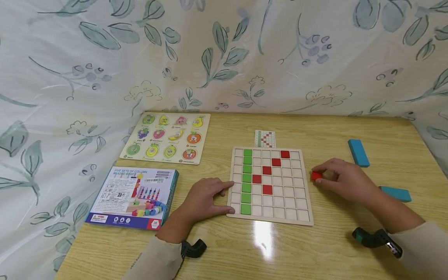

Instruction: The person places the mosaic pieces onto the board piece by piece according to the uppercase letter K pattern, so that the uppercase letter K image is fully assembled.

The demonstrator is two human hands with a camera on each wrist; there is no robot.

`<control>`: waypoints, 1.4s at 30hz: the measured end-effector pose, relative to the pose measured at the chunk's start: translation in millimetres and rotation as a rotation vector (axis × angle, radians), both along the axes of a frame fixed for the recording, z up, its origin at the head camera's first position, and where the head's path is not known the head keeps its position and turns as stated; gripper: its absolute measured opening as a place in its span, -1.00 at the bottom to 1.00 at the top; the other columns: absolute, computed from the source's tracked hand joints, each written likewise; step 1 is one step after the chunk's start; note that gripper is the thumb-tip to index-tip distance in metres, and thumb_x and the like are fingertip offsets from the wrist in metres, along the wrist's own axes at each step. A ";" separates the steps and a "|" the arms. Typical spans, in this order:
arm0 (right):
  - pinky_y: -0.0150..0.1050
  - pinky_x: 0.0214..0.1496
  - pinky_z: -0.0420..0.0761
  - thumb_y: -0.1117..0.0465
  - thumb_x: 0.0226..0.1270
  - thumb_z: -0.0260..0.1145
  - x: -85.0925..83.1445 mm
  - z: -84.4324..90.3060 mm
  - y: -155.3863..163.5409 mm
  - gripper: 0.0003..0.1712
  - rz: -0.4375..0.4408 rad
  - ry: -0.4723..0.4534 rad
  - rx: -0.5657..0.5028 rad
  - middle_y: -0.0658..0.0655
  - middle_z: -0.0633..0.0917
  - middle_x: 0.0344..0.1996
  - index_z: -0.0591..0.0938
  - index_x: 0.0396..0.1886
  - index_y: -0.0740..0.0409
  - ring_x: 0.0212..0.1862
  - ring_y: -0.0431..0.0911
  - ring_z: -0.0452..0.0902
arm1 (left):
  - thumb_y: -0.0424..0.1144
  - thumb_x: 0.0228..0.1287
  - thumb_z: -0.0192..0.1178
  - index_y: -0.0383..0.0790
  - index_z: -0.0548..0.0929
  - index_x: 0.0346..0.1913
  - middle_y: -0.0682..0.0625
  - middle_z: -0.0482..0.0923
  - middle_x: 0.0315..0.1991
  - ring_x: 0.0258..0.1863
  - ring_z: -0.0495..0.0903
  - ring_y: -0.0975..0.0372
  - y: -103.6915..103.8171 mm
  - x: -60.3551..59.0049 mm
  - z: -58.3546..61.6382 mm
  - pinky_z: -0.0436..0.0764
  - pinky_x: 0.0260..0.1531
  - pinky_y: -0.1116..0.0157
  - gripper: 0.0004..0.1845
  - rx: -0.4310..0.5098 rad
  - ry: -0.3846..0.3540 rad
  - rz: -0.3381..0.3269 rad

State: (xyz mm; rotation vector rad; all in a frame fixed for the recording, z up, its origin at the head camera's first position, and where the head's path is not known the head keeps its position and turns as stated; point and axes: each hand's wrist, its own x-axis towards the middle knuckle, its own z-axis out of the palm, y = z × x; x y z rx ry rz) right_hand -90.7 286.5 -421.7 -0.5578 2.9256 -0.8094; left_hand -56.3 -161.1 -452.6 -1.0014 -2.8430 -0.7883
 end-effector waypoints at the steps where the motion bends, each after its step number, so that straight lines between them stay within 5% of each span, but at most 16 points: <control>1: -0.28 -0.42 0.46 0.17 0.33 0.61 1.9 1.2 -2.4 -0.63 0.006 -0.011 -0.005 0.05 0.72 -0.09 0.80 0.11 0.09 -0.41 -0.20 0.42 | 0.25 0.07 0.62 -0.05 0.73 0.31 0.25 0.47 -0.29 -0.29 0.39 0.35 0.0 -0.1 -0.1 0.48 -0.15 0.26 -0.23 0.001 0.003 -0.001; 16: -0.31 -0.40 0.43 0.19 0.21 0.68 26.4 13.6 -46.2 -0.59 0.087 -0.109 -0.064 -0.09 0.69 -0.14 0.83 0.07 -0.05 -0.44 -0.22 0.39 | 0.24 0.06 0.63 -0.05 0.73 0.30 0.25 0.47 -0.29 -0.29 0.39 0.36 -0.2 0.1 0.3 0.49 -0.12 0.23 -0.23 -0.001 0.000 0.002; 31: -0.29 -0.11 0.57 0.13 0.25 0.66 37.1 4.1 -73.3 -0.64 0.173 -0.157 -0.107 -0.21 0.73 -0.04 0.84 0.04 -0.18 -0.12 -0.21 0.54 | 0.22 0.03 0.65 -0.04 0.75 0.27 0.24 0.48 -0.29 -0.29 0.39 0.37 -0.4 0.9 0.4 0.49 -0.13 0.25 -0.25 0.028 0.023 -0.005; 42: -0.30 -0.15 0.58 0.16 0.23 0.67 39.8 -2.3 -89.3 -0.65 0.221 -0.127 -0.097 -0.24 0.70 -0.11 0.85 0.02 -0.17 -0.16 -0.26 0.54 | 0.21 0.04 0.65 -0.04 0.75 0.26 0.24 0.49 -0.29 -0.29 0.39 0.37 -0.1 0.8 0.1 0.49 -0.12 0.24 -0.26 0.035 0.017 -0.001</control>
